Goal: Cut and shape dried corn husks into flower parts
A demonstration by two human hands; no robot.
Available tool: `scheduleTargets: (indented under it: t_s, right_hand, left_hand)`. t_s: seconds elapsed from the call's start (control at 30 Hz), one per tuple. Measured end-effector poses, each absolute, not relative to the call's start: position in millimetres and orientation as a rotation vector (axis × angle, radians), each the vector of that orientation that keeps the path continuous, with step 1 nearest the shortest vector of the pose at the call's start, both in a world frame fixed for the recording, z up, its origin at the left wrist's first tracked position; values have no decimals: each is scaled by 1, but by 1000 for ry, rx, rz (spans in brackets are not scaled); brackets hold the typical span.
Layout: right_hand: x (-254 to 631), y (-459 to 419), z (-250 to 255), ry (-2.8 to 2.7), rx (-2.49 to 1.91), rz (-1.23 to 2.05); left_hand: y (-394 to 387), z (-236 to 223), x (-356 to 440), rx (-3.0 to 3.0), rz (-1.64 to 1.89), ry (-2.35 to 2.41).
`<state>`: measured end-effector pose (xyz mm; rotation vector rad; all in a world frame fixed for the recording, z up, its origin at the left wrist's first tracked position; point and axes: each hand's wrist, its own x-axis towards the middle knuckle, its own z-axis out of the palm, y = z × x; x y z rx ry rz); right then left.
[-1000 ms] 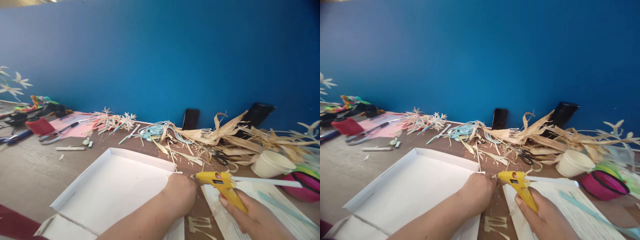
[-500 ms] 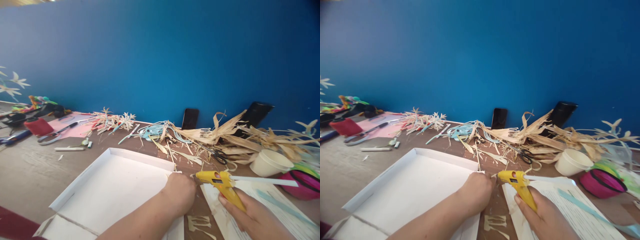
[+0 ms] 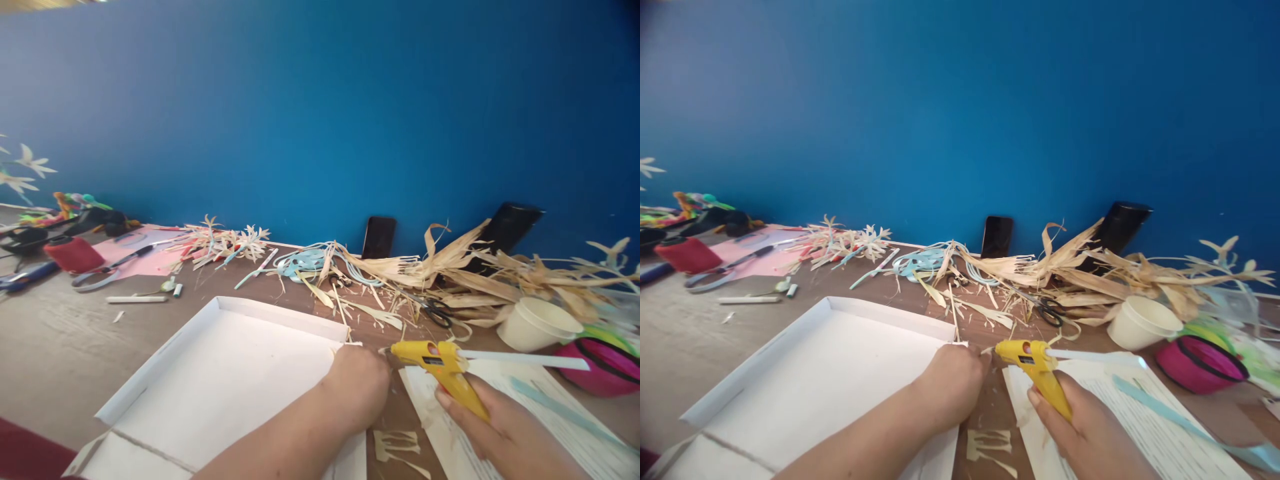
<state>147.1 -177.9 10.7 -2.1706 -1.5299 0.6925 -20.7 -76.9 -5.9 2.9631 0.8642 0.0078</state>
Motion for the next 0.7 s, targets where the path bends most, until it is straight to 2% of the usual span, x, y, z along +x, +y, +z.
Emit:
scheduleTargets:
  t_s: [0.7]
  right_hand:
    - [152, -179, 11, -1506, -2187, 650]
  left_hand:
    - [-78, 0, -21, 2948, -67, 859]
